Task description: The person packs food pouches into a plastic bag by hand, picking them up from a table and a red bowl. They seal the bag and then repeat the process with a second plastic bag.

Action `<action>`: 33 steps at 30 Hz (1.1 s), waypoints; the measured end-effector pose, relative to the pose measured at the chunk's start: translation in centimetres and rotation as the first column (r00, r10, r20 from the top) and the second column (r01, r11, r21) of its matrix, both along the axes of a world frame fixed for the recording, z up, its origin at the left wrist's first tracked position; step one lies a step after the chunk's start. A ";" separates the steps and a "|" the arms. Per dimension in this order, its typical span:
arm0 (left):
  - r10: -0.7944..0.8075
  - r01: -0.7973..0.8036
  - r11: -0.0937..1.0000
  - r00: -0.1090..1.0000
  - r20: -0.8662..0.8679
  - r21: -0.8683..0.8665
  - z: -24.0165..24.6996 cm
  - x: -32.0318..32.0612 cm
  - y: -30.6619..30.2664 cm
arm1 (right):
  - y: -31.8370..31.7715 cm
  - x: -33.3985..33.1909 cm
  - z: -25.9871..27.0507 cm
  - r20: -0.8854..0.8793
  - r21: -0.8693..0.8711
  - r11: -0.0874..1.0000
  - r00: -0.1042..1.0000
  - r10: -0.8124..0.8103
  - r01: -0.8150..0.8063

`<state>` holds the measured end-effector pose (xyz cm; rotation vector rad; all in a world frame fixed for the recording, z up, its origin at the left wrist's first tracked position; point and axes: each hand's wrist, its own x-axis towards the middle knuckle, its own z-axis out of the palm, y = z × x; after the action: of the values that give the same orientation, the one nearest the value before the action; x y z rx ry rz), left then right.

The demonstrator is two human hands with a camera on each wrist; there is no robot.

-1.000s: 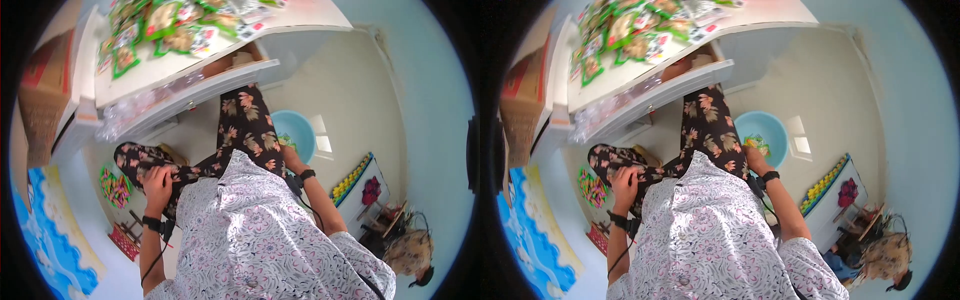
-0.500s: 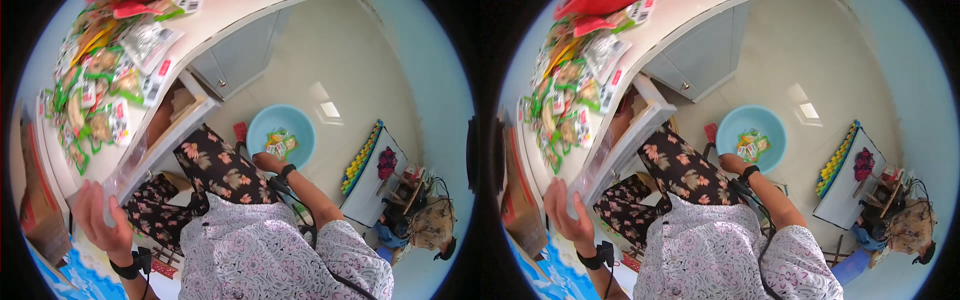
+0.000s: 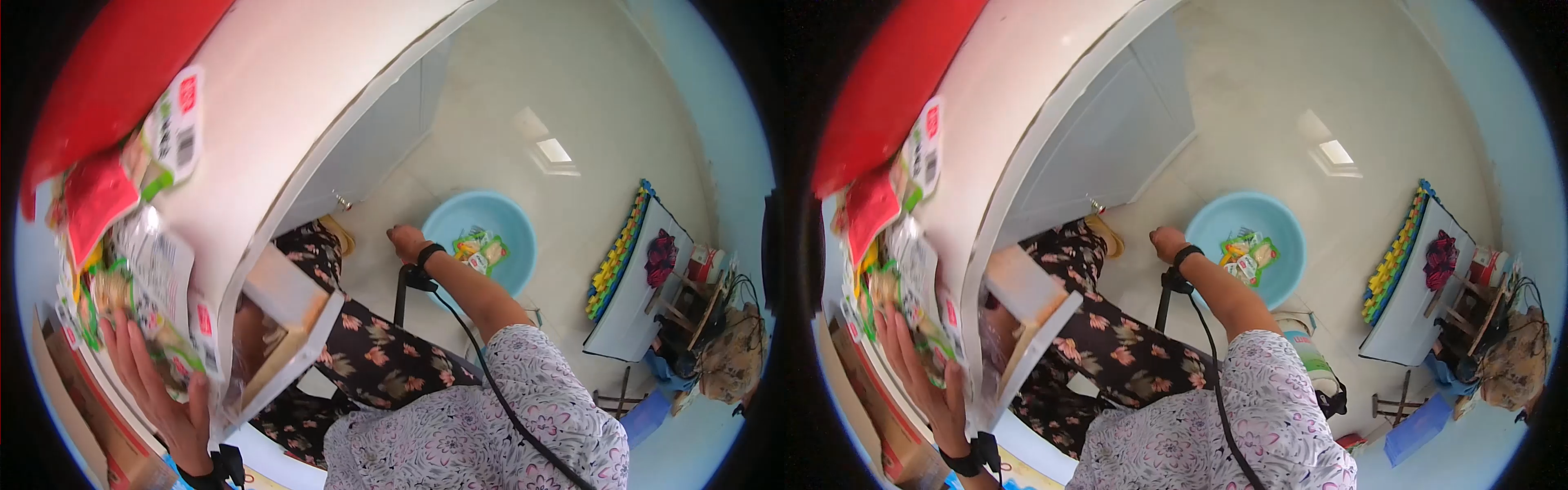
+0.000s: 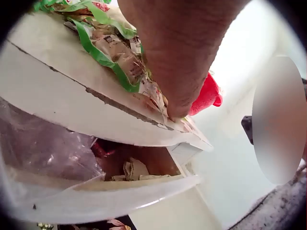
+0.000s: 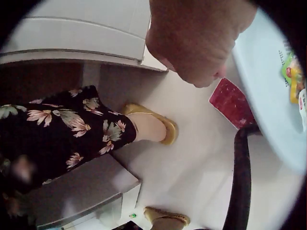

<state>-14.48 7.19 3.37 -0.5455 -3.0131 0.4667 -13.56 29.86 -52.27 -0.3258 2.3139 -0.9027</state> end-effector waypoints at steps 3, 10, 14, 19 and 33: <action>0.012 -0.012 1.000 0.999 0.044 -0.006 -0.7 -0.6 -0.9 | -1.2 -0.4 -1.3 0.044 0.038 0.998 0.997 -0.057 0.056; -0.112 0.115 0.993 0.990 -0.083 0.031 -2.1 -1.7 -2.5 | -3.3 -0.3 -4.1 0.062 0.209 0.977 0.996 -0.062 0.048; -0.132 0.137 0.989 0.988 -0.077 0.060 -1.6 -1.6 -3.7 | -4.3 -1.5 -5.1 0.130 0.365 0.931 0.991 -0.032 -0.018; -0.034 0.035 0.999 0.999 -0.028 0.030 0.4 -0.5 -4.1 | -5.3 -1.9 -8.0 0.176 0.384 0.923 0.982 -0.072 -0.001; 0.221 -0.220 0.973 0.975 0.013 -0.067 2.6 4.0 -16.1 | -5.8 -3.5 -7.3 0.302 0.369 0.914 0.952 0.055 -0.170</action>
<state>-10.48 -8.93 5.99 -0.2190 -3.1021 0.5761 -17.03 24.04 -59.59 -0.1441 2.1156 -0.3809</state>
